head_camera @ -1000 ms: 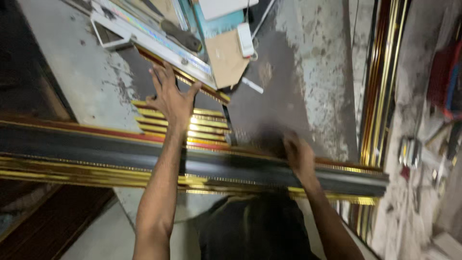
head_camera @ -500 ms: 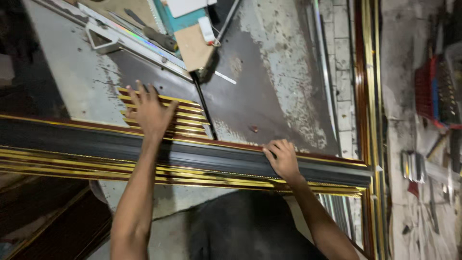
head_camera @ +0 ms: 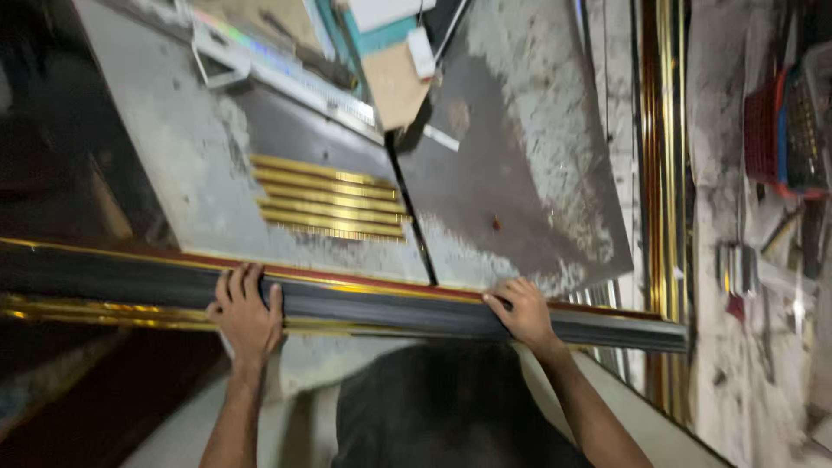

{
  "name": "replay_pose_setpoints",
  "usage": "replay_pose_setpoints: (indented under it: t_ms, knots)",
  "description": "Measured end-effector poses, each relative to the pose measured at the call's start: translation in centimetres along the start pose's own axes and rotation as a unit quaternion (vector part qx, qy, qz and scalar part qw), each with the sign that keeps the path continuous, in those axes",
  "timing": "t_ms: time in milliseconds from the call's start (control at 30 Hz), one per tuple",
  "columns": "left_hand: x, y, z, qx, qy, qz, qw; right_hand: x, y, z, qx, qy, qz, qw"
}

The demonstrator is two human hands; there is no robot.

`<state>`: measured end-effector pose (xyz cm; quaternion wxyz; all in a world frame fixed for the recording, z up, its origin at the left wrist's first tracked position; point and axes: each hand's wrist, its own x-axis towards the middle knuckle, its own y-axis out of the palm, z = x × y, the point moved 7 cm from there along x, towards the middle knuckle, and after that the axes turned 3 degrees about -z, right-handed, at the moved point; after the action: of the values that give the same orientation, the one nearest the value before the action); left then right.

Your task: The person repeatedly positions long gold and maroon moulding strips against a miter saw guide, then pulls the saw blade down to cut each piece. The cut pieces are stacked on the table to the left. The person handles the moulding and operates the saw throughout the clip.

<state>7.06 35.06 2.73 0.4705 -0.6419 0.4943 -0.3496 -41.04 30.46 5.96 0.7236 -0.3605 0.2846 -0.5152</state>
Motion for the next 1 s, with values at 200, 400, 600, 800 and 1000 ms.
replay_pose_setpoints:
  t_ms: [200,400,600,800,1000]
  knots:
    - [1.2,0.2,-3.5,-0.009,0.020,0.065,0.998,-2.9,0.8,0.3,0.003,0.000,0.021,1.000]
    - [7.7,5.8,-16.1,-0.058,0.223,0.003,0.973,-3.3,1.0,-0.6,0.019,0.003,0.036,0.999]
    - [8.7,8.2,-14.5,0.003,0.270,0.096,0.958,-3.1,0.6,-0.9,0.036,-0.004,0.032,0.999]
    - [6.9,8.3,-11.7,0.126,0.258,0.089,0.954,-0.3,-0.2,-1.6,0.050,-0.004,-0.045,0.998]
    - [6.4,5.1,-13.2,0.050,0.281,-0.075,0.955,7.4,-0.5,-6.0,-0.020,0.141,-0.129,0.981]
